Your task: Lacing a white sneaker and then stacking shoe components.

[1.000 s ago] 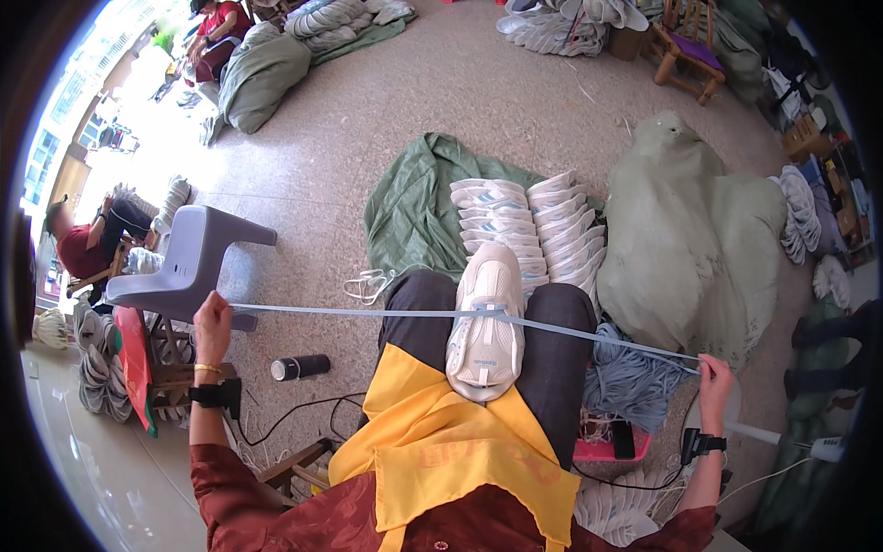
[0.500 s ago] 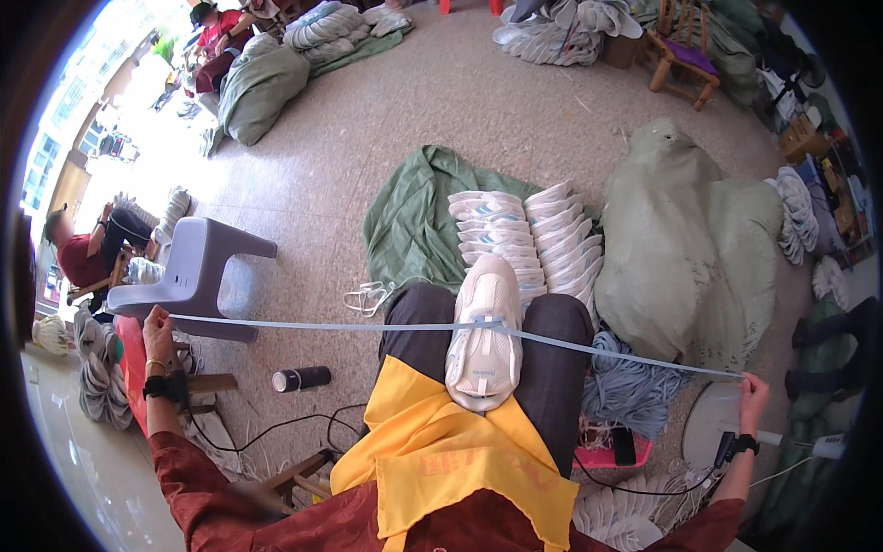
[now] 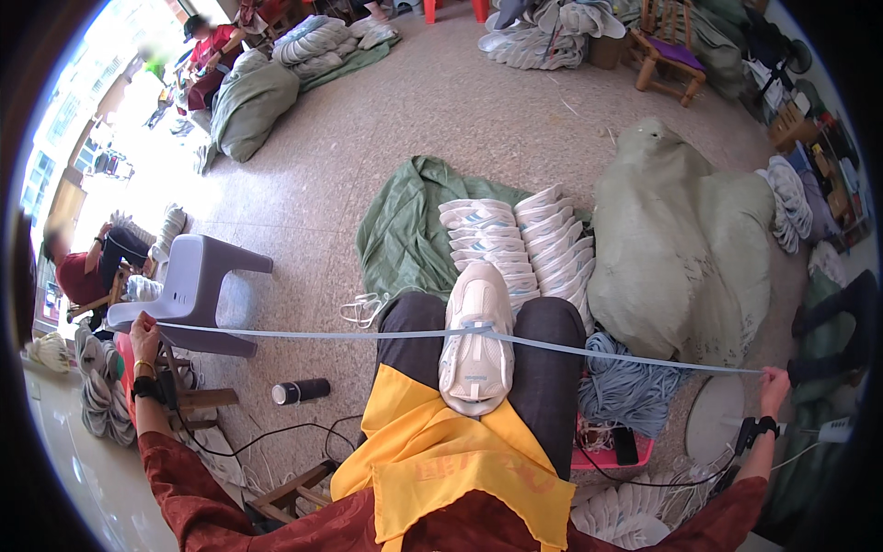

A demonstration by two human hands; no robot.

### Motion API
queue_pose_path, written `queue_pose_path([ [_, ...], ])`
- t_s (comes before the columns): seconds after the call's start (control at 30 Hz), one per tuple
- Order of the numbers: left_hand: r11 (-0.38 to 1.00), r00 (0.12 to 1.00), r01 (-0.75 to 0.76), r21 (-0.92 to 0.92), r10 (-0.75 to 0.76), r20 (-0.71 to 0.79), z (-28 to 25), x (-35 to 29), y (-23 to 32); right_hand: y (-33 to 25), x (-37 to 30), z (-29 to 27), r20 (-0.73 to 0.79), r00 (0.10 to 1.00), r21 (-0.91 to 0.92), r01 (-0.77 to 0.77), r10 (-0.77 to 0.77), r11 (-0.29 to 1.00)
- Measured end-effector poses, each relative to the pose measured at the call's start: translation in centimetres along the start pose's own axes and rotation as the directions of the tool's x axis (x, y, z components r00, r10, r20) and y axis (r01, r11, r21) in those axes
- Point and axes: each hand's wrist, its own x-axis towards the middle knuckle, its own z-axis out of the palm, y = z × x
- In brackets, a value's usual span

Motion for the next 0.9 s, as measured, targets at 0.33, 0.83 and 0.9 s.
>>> queue_pose_path([
  [0.33, 0.995, 0.994, -0.1, 0.007, 0.099, 0.041, 0.9, 1.9, 2.6, -1.4, -0.9, 3.5, 0.367, 0.787, 0.271, -0.6, 0.496, 0.752],
  [0.83, 0.976, 0.983, 0.051, -0.21, -0.011, 0.185, 5.5, -1.1, 7.1, -28.7, 1.3, -1.2, 0.717, 0.696, 0.697, -0.716, 0.039, -0.042],
  [0.9, 0.878, 0.663, 0.315, -0.361, 0.069, 0.746, 9.0, -8.9, 18.0, -37.8, -1.9, -4.7, 0.797, 0.583, 0.598, -0.797, -0.155, 0.078],
])
